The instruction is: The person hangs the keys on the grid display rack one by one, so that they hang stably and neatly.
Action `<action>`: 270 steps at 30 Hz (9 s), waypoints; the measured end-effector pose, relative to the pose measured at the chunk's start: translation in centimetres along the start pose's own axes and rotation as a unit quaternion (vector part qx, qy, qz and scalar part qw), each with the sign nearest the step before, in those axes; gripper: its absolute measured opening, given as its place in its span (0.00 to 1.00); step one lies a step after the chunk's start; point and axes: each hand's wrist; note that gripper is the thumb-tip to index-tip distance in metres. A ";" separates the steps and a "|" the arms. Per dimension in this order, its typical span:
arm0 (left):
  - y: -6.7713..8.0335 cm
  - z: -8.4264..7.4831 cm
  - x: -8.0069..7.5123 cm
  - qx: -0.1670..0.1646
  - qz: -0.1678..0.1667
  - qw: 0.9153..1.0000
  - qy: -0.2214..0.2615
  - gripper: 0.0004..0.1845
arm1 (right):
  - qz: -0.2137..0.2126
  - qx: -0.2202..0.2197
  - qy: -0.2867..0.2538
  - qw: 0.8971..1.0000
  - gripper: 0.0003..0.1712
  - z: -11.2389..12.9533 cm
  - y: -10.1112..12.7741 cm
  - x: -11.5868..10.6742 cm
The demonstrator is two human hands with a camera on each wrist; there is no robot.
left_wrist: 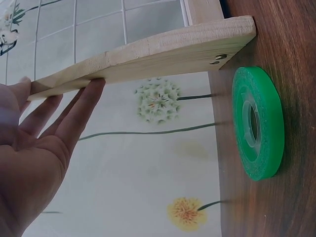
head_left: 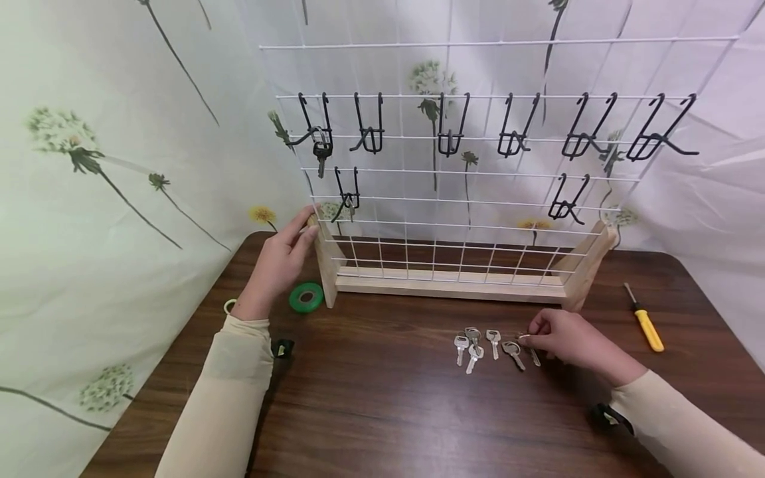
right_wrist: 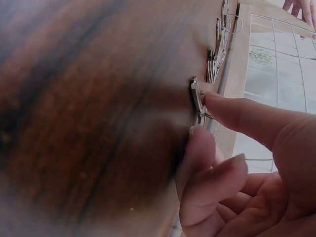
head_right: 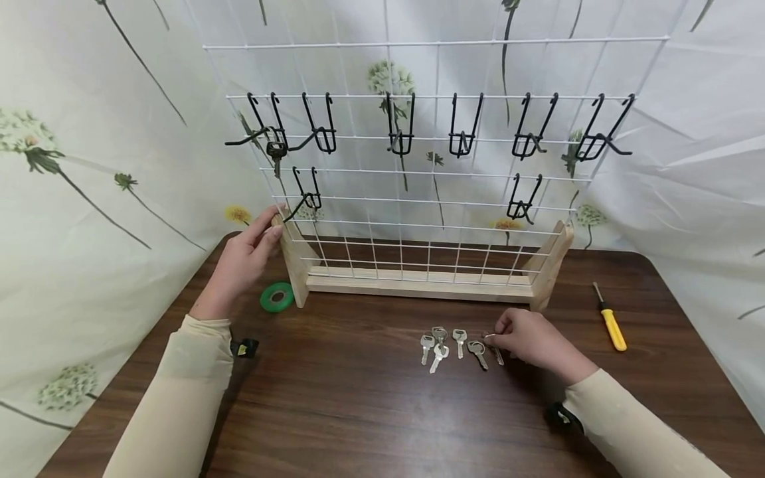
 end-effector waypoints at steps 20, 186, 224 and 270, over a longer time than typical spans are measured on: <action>-0.2 -0.2 0.0 0.007 0.000 1.000 -0.001 0.29 | 0.050 -0.044 -0.061 0.996 0.11 -0.1 -0.6 -0.4; 0.2 -0.1 0.0 0.005 -0.002 1.000 -0.015 0.30 | -0.008 -0.048 -0.039 0.998 0.13 2.7 -0.1 2.5; 0.2 0.0 0.1 0.005 0.000 1.000 -0.007 0.29 | -0.201 -0.209 -0.008 0.957 0.10 10.7 1.9 -1.2; 0.3 -0.1 0.0 0.007 -0.005 1.000 -0.015 0.29 | -0.211 -0.268 -0.246 0.908 0.17 23.6 0.5 -9.4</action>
Point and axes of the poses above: each hand's wrist, its own y-axis away from the middle knuckle, its own x-axis out of the palm, z = x × y, and after that the axes turned 14 degrees about z, right-handed
